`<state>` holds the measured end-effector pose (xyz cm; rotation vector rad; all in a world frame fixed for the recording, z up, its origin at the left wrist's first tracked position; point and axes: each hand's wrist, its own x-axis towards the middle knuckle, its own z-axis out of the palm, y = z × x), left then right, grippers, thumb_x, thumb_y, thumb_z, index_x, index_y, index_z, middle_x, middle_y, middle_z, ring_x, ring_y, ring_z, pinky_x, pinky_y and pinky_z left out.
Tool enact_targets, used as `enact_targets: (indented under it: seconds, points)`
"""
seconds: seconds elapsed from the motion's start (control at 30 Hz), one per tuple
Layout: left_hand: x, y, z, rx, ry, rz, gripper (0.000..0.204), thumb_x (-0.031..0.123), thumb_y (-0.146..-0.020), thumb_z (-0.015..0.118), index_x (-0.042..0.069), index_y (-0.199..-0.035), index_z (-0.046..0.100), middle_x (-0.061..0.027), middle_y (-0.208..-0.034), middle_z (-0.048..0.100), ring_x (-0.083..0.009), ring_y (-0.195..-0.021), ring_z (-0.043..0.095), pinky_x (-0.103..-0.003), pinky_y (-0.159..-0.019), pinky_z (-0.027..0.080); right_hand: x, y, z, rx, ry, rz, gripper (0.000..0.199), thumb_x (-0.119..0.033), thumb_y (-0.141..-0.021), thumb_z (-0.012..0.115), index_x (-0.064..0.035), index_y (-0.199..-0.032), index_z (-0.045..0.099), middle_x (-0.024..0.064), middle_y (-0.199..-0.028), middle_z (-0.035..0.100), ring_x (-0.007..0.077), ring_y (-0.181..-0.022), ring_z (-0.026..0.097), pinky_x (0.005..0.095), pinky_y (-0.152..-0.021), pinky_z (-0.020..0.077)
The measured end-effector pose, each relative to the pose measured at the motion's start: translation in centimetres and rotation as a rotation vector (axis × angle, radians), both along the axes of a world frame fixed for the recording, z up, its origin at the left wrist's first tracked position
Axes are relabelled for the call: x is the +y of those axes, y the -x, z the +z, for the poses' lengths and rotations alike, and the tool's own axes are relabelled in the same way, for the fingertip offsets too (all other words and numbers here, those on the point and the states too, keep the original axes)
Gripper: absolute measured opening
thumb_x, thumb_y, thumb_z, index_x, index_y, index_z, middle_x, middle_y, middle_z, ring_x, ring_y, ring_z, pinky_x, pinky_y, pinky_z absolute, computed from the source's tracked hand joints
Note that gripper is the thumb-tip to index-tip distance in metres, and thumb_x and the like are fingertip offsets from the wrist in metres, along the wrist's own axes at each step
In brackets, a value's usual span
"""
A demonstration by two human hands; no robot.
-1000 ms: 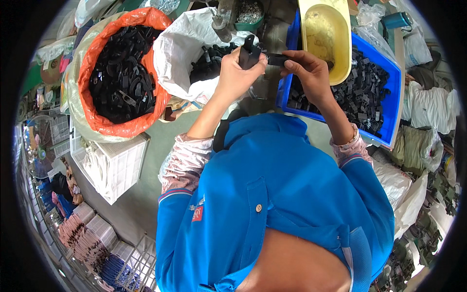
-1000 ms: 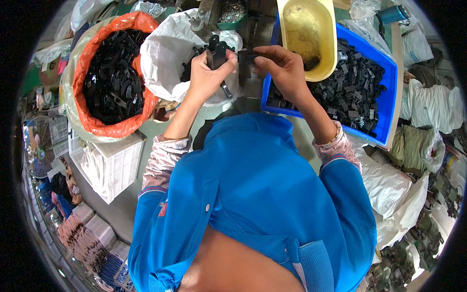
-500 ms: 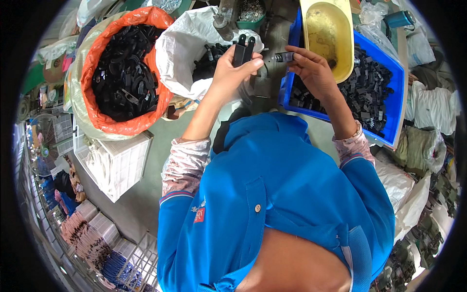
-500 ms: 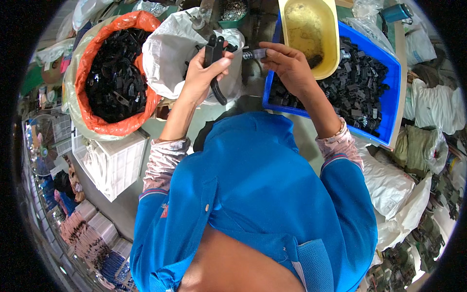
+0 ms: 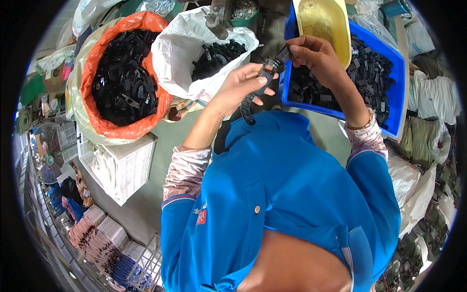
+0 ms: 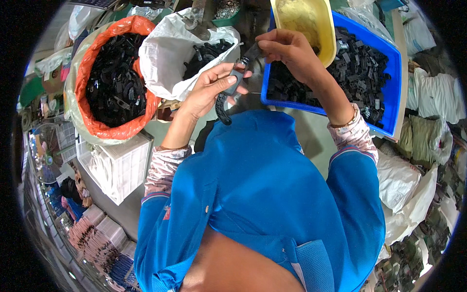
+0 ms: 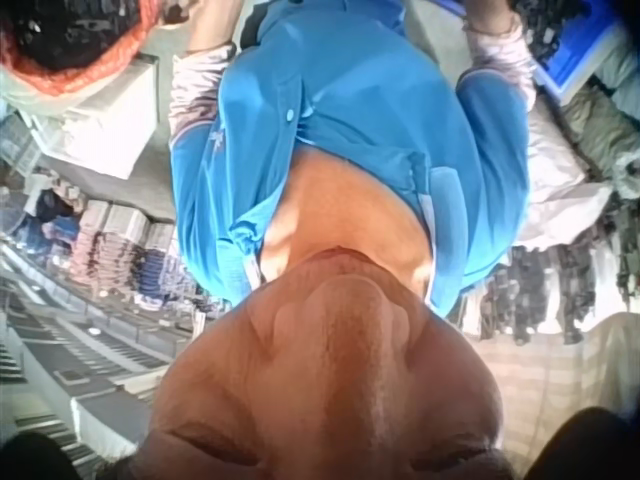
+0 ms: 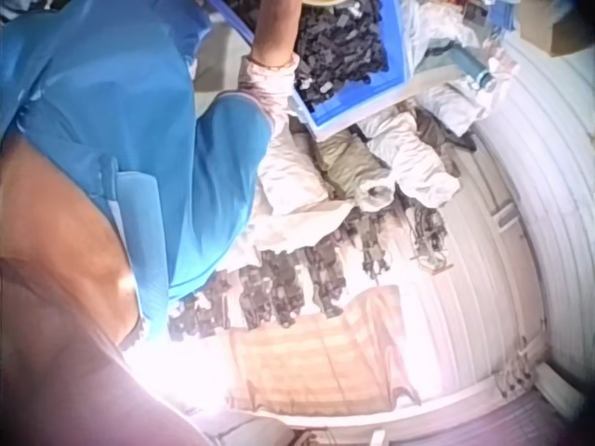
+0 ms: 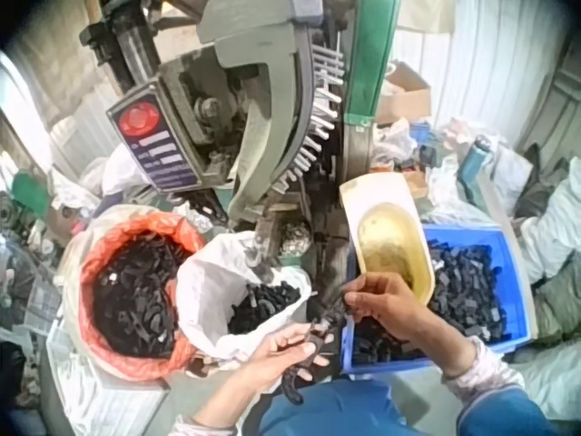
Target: The person picks small black plastic parts from a blue bin and a yellow scoop, then places them into a white sack. The person repeats this process, handling parts one at a time and occasionally refilling the scoop from a large sack.
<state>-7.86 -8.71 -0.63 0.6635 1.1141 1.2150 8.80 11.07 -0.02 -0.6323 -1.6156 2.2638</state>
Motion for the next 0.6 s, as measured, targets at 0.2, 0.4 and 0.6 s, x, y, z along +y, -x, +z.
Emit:
enact_targets:
  seconds: [0.2,0.4,0.6]
  points:
    - [-0.1,-0.7,-0.2,0.001,0.019,-0.01,0.039,0.024,-0.098,0.059,0.006,-0.133,0.053,-0.0088,-0.125,0.064,-0.0176,-0.094,0.069,-0.025,-0.06,0.053,0.7,0.2,-0.1,-0.104,-0.172,0.11,0.028,-0.018,-0.092,0.069,0.0013,-0.112,0.065,0.0029,-0.089,0.066,0.0093,-0.077,0.062,0.0245,-0.072,0.0502]
    - [0.2,-1.0,-0.4,-0.017,0.03,0.004,0.039,0.023,-0.099,0.058,0.006,-0.134,0.051,-0.0106,-0.127,0.063,-0.0188,-0.095,0.069,-0.025,-0.06,0.054,1.4,0.4,-0.3,-0.128,-0.205,0.159,0.027,-0.018,-0.091,0.07,0.0001,-0.111,0.066,0.0028,-0.088,0.066,0.0103,-0.076,0.063,0.0247,-0.073,0.0508]
    - [0.5,-1.4,-0.9,-0.041,0.022,0.03,0.039,0.022,-0.099,0.058,0.005,-0.134,0.051,-0.012,-0.127,0.063,-0.0191,-0.095,0.069,-0.026,-0.06,0.054,0.7,0.4,-0.9,-0.127,-0.188,0.171,0.028,-0.018,-0.09,0.072,-0.0001,-0.11,0.065,0.0032,-0.091,0.065,0.0109,-0.078,0.064,0.0254,-0.074,0.0524]
